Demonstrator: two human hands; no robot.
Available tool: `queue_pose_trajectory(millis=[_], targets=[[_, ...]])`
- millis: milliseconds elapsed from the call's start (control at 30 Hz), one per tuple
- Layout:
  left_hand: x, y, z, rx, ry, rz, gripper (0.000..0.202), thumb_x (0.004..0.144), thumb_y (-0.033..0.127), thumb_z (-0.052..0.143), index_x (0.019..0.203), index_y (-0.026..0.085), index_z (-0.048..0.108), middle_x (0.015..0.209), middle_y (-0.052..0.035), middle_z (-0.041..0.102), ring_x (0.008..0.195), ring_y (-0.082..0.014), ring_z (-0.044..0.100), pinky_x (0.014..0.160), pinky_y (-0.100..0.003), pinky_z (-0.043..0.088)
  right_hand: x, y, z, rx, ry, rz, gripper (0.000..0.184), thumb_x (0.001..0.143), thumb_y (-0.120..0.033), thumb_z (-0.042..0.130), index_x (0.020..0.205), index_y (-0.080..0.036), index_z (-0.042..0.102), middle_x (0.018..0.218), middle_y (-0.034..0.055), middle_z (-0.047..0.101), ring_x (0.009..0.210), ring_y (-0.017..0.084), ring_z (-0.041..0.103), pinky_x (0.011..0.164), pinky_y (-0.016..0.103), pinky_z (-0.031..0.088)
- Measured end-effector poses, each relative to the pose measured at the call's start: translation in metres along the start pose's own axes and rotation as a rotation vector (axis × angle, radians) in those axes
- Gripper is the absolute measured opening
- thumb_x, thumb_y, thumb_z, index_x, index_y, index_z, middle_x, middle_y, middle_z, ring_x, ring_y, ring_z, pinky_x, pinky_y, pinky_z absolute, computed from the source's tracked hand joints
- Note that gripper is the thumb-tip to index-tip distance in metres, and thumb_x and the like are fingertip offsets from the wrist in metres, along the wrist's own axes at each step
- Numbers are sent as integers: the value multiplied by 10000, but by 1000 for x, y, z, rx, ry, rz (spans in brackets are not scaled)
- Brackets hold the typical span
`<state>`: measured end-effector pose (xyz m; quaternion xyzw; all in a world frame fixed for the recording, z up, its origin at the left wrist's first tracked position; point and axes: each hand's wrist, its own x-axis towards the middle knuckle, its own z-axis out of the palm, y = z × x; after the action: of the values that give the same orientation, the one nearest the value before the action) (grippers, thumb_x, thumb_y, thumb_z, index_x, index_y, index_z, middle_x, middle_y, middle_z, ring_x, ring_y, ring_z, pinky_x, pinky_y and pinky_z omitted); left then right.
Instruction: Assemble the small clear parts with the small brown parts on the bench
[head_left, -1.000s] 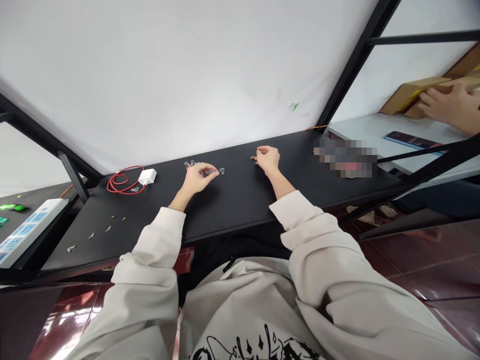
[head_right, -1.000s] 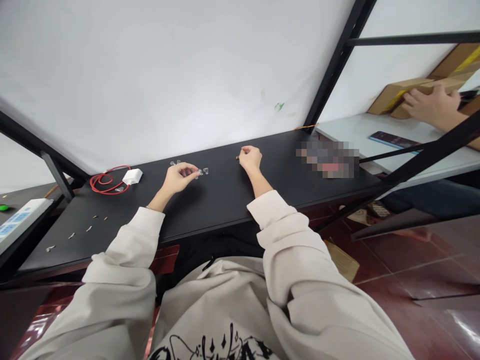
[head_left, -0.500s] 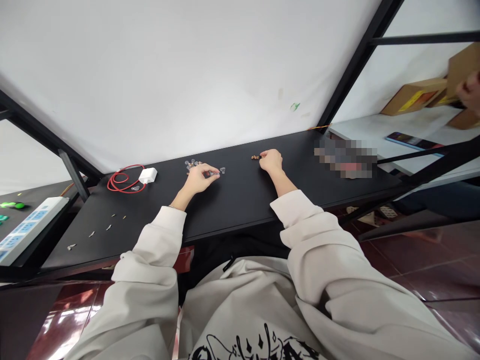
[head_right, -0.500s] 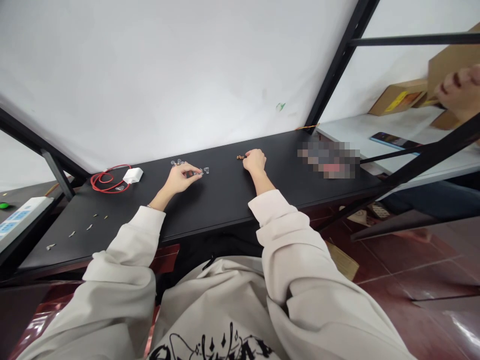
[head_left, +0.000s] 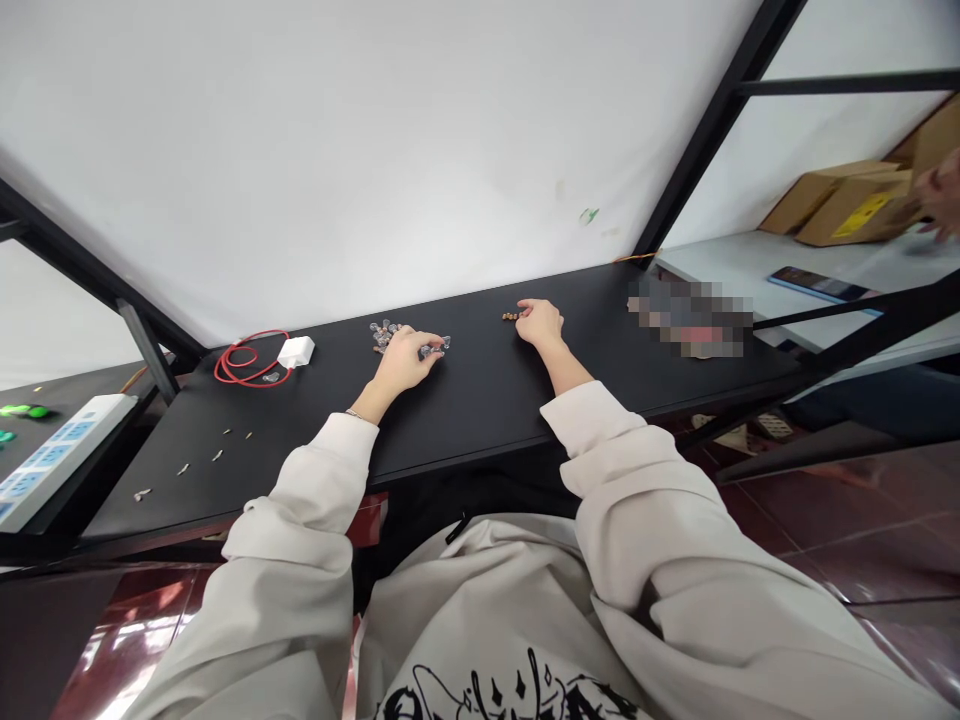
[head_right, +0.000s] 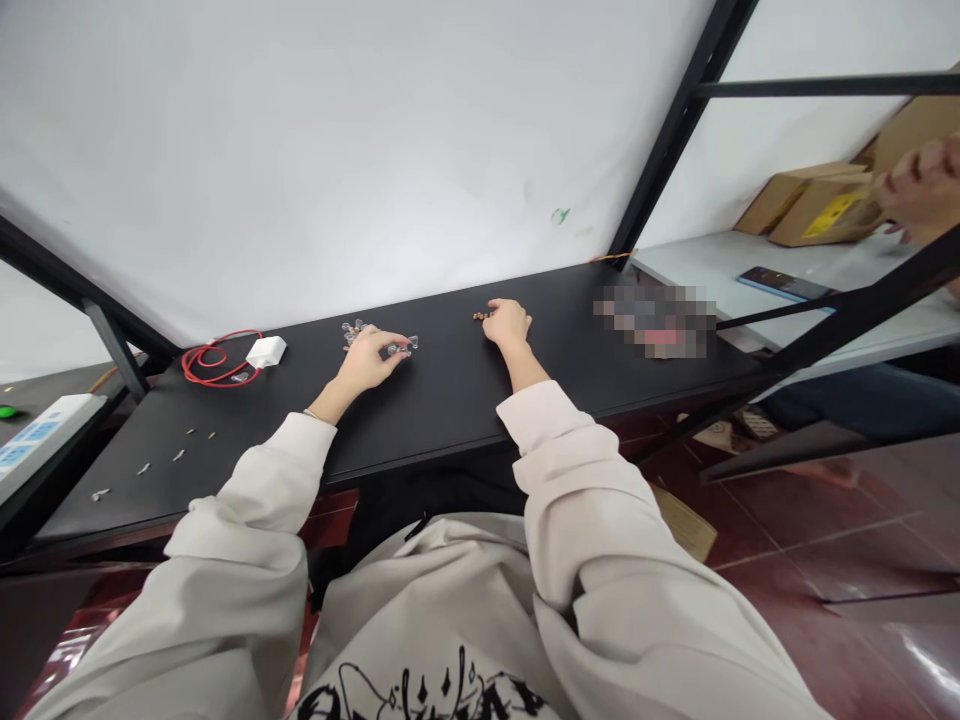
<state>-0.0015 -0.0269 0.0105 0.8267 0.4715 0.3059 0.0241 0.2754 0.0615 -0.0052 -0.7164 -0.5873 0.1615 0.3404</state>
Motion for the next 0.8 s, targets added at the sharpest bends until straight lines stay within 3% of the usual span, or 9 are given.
queue_pose_trajectory(millis=[233, 500, 633, 800], targets=[[5, 7, -1, 139, -3, -32, 144, 872, 218, 671, 1003, 202, 728, 928, -85, 684, 947, -259, 592, 955, -429, 461, 2, 1, 2, 11, 23, -10, 434, 772, -72, 610, 1161, -208, 744, 1072, 82, 753, 1144, 306, 651, 1051, 491, 426], [5, 1, -1, 128, -50, 63, 164, 938, 266, 614, 1000, 228, 761, 1039, -56, 767, 948, -266, 564, 945, -457, 438, 2, 2, 3, -12, 24, -18, 395, 801, -100, 602, 1155, -208, 739, 1093, 97, 742, 1130, 302, 651, 1040, 501, 431], [5, 1, 3, 146, -84, 66, 215, 967, 254, 559, 1002, 240, 771, 1004, -58, 773, 954, -271, 576, 946, -472, 420, 1, 0, 2, -14, 7, -15, 381, 828, -104, 604, 1176, -193, 731, 1111, 111, 736, 1136, 295, 644, 1041, 483, 418], [5, 3, 3, 177, -42, 22, 184, 939, 244, 606, 1024, 212, 765, 924, -91, 745, 933, -272, 586, 944, -461, 426, -1, -1, 1, -20, 8, -3, 380, 822, -112, 620, 1169, -217, 732, 1127, 97, 734, 1151, 290, 641, 1045, 472, 422]])
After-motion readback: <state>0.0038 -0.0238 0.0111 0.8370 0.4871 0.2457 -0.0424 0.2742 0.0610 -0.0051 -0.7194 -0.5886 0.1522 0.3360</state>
